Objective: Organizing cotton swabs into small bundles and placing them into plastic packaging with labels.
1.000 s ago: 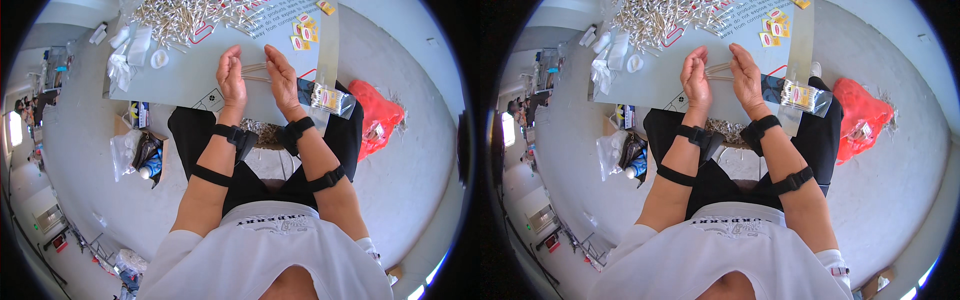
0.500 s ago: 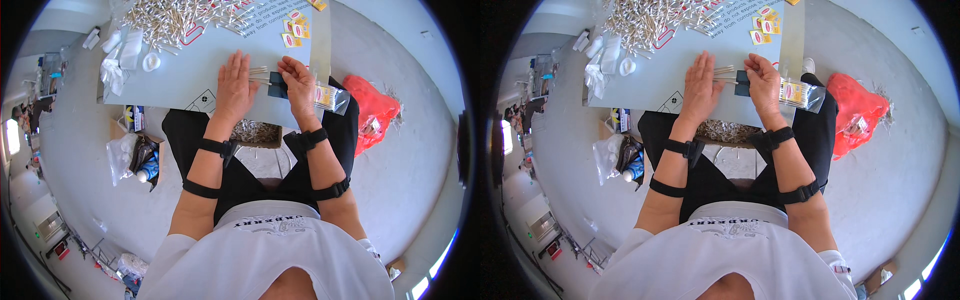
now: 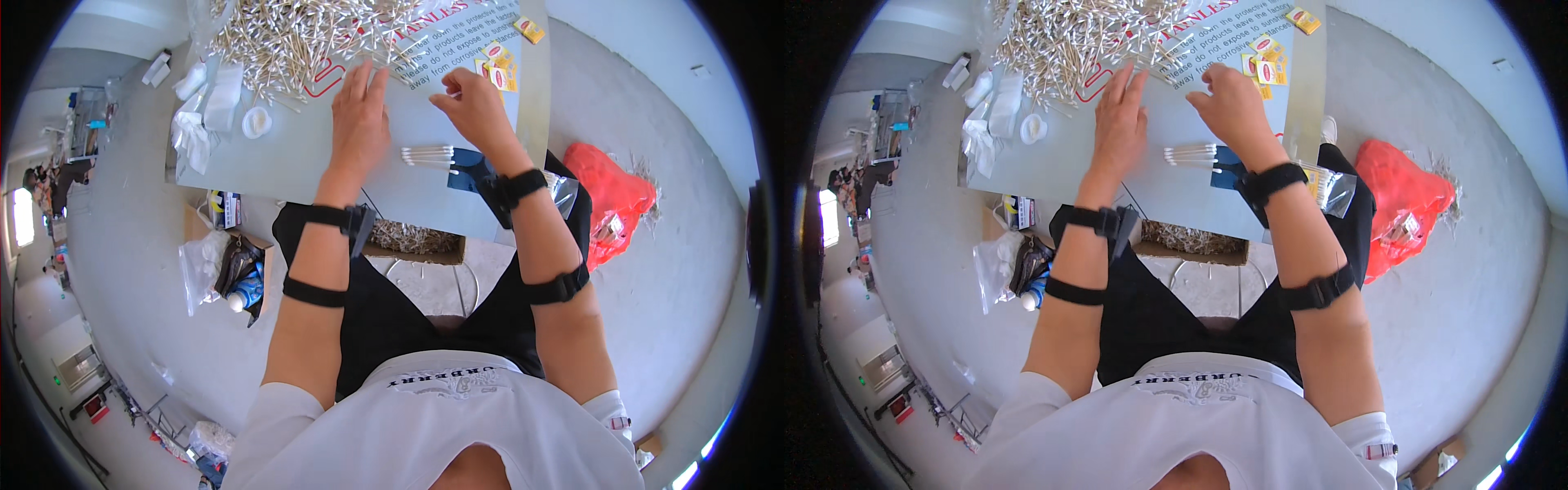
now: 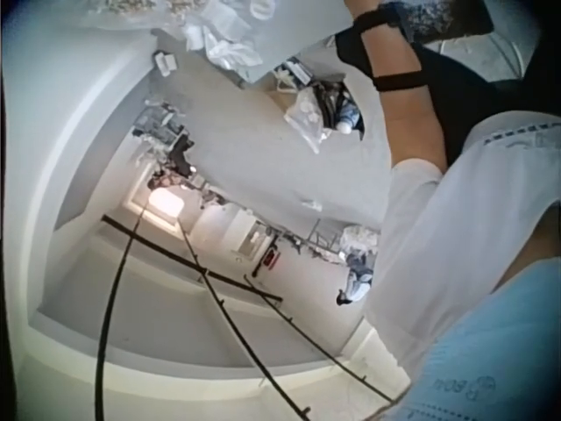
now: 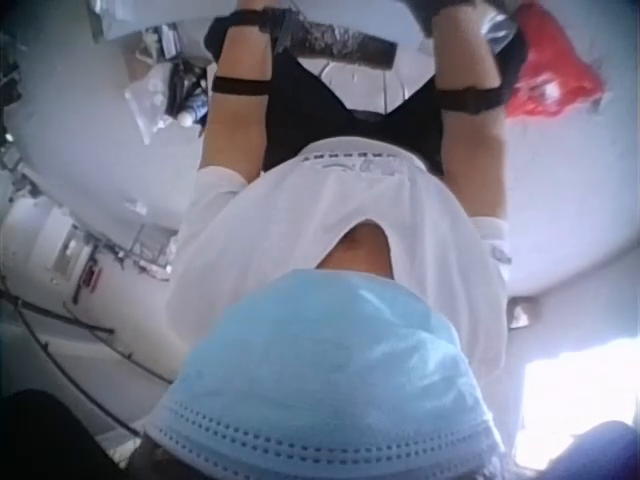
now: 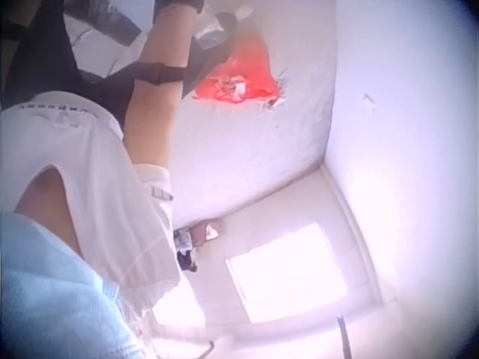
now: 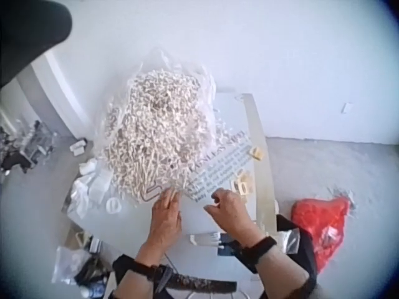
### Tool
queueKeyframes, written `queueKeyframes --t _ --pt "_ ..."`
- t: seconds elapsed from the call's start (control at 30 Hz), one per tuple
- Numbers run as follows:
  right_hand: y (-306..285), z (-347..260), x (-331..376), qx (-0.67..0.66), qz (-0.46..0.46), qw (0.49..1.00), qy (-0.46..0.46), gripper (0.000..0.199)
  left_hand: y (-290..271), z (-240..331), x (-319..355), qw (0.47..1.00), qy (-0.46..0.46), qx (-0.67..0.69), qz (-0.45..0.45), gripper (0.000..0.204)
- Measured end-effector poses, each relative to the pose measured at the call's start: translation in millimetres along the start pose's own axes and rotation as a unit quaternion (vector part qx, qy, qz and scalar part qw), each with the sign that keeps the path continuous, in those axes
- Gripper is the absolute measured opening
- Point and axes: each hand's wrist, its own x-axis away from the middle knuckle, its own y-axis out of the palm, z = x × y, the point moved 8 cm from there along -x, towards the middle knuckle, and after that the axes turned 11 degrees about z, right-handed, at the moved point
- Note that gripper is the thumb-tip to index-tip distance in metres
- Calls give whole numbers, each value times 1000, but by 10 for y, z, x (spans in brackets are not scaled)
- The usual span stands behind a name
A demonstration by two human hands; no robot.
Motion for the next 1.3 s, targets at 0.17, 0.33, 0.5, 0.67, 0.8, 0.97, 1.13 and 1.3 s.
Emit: queueKeyframes --t 0.17,0.33,0.5,0.67,0.8,0.97,1.13,1.3 --pt "382 -206 -246 98 22 992 -75 24 214 -133 -383 987 87 -114 -76 71" --pt "620 -213 -312 190 -15 979 -79 12 314 -510 -422 994 12 -56 -92 67" --pt "619 -119 -261 211 -77 972 -70 12 282 -690 -375 999 9 -10 -51 71" --pt "524 -121 -197 170 -131 975 -63 6 93 -639 -431 997 36 33 52 60" --pt "352 -206 -399 83 51 987 -125 8 94 -553 -495 996 37 30 70 50" --pt "589 -213 -545 144 -3 978 -152 14 47 -585 -524 993 36 19 107 27" --pt "653 -192 -556 187 -30 967 -171 11 7 -595 -533 990 38 28 135 20" --pt "544 -166 -475 126 -59 984 -116 6 -106 -643 -560 983 17 52 176 16"
